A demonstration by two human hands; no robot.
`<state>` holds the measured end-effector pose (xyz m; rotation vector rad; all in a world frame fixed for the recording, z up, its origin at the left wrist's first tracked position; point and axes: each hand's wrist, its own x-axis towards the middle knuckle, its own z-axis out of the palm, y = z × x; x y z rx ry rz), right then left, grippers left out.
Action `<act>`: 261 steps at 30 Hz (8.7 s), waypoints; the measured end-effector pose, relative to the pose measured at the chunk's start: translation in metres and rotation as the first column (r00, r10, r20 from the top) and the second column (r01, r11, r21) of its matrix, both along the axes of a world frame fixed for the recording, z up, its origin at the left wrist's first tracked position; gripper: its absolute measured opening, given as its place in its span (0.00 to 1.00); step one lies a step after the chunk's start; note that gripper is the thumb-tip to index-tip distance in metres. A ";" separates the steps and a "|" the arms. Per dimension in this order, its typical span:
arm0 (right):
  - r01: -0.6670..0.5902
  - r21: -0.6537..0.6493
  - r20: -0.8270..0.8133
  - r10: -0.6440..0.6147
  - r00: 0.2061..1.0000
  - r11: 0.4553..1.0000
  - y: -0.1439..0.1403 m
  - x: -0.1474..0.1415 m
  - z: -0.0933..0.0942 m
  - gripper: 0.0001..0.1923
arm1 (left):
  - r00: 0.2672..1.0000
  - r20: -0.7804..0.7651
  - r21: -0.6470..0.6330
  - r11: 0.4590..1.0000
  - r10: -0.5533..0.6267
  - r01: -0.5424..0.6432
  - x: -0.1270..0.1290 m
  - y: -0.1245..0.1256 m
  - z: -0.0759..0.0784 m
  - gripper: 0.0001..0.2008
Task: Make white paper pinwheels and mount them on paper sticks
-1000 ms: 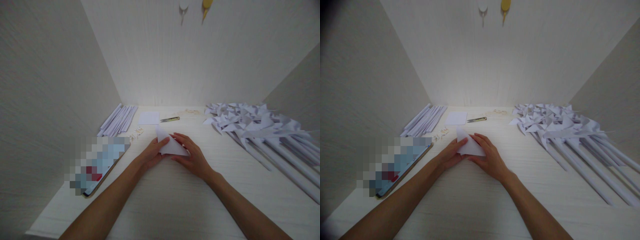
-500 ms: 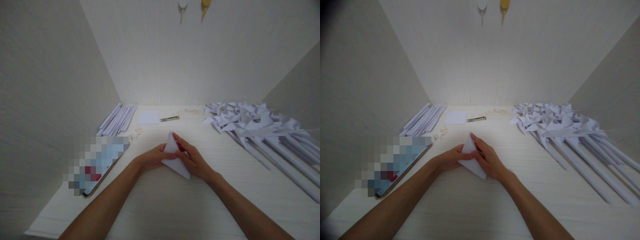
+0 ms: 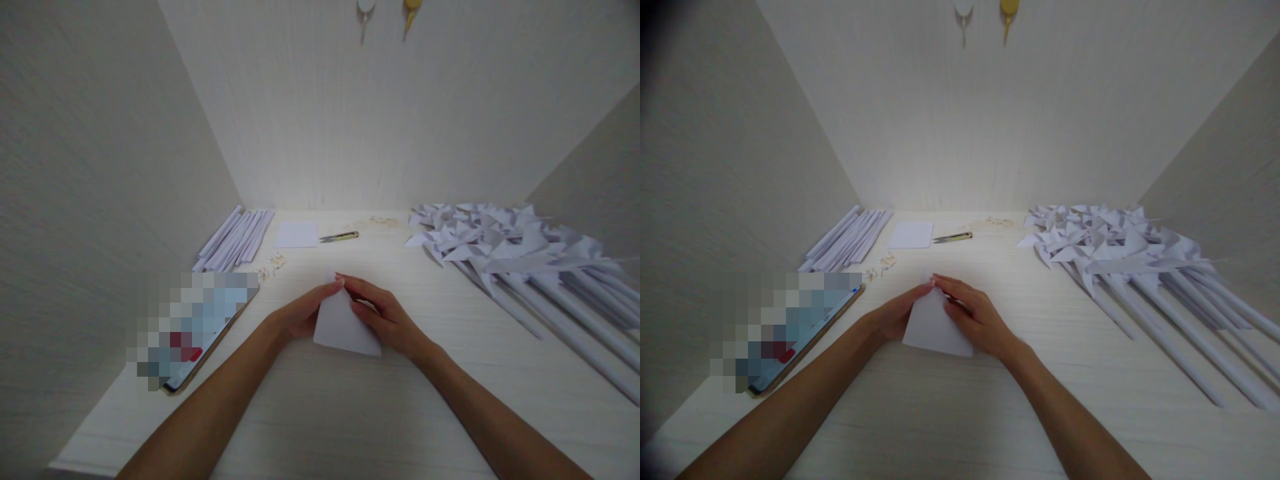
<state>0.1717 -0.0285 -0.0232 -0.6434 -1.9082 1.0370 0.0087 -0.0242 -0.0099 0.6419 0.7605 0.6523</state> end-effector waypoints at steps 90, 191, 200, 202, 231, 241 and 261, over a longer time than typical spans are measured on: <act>0.392 -0.524 -0.454 -0.638 0.622 0.756 0.010 -0.003 -0.001 0.05 | 0.844 -0.058 0.242 0.827 0.534 -0.507 0.017 0.005 -0.001 0.16; 0.310 -0.711 -0.288 -0.664 0.689 0.631 0.012 -0.009 0.000 0.12 | 0.672 0.124 0.396 0.584 0.730 -0.708 -0.003 0.017 -0.002 0.13; 0.355 -0.662 -0.278 -0.656 0.702 0.660 0.012 -0.007 -0.006 0.11 | 0.672 0.091 0.425 0.582 0.735 -0.693 -0.003 0.019 -0.002 0.13; 0.371 -0.648 -0.264 -0.653 0.710 0.666 0.013 -0.006 -0.008 0.11 | 0.669 0.082 0.424 0.582 0.739 -0.694 -0.003 0.019 -0.002 0.13; 0.517 -0.384 -0.173 -0.609 0.774 0.765 0.005 -0.004 0.002 0.07 | 0.686 0.149 0.404 0.589 0.712 -0.700 -0.007 0.022 -0.004 0.14; 0.468 -0.448 -0.209 -0.598 0.774 0.762 0.011 -0.002 -0.009 0.09 | 0.699 0.188 0.414 0.589 0.690 -0.693 -0.009 0.022 -0.002 0.14; 0.402 -0.516 -0.259 -0.585 0.768 0.756 0.012 -0.002 -0.012 0.09 | 0.707 0.244 0.384 0.603 0.664 -0.699 -0.012 0.024 -0.002 0.10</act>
